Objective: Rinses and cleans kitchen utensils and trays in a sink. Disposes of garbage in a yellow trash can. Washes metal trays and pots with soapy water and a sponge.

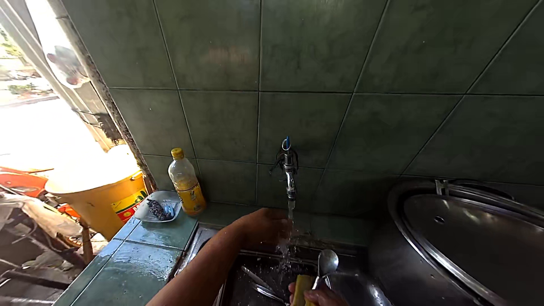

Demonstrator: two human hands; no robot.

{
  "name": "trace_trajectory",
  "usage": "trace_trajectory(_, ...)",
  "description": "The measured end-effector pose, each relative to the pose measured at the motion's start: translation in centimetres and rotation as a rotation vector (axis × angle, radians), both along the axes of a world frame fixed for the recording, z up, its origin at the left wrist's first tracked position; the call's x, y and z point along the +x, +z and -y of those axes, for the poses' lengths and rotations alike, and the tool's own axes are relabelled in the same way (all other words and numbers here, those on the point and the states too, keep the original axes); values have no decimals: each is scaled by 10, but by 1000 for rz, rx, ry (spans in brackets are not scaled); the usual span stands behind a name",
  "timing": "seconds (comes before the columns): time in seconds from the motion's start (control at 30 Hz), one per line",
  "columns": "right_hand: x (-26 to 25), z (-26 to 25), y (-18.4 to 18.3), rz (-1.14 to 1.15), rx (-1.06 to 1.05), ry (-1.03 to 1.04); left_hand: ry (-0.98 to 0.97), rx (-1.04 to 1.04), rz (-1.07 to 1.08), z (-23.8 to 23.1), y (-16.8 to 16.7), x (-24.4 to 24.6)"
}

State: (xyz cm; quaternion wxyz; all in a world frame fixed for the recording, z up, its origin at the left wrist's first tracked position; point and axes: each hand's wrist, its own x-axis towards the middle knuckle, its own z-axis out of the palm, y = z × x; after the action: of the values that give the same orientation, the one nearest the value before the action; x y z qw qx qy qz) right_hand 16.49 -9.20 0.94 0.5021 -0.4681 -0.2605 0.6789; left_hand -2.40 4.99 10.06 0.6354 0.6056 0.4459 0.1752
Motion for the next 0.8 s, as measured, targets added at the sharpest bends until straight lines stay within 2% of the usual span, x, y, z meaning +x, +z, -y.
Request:
trace_trajectory(0.13, -36, -12, 18, 1, -14, 118, -2, 134, -120, 18, -18, -19)
trace_trajectory(0.27, -64, -15, 18, 18, -43, 293, 76, 62, 11, 44, -30, -28)
trace_trajectory(0.33, -74, -17, 20, 52, -18, 390, 221, 102, 29, 55, -30, -34)
trace_trajectory(0.43, -80, -24, 22, 50, 34, 489, 469, 110, 36, 73, -11, -54)
trace_trajectory(0.57, -77, -36, 23, -30, 21, 505, 779, 230, 30, 95, 6, -113)
trace_trajectory(0.7, -59, -50, 13, 31, -41, 342, 1208, 347, 76, 121, 7, -205)
trace_trajectory(0.8, -45, -64, 5, -92, -174, 134, 1488, 628, 170, 150, 4, -272)
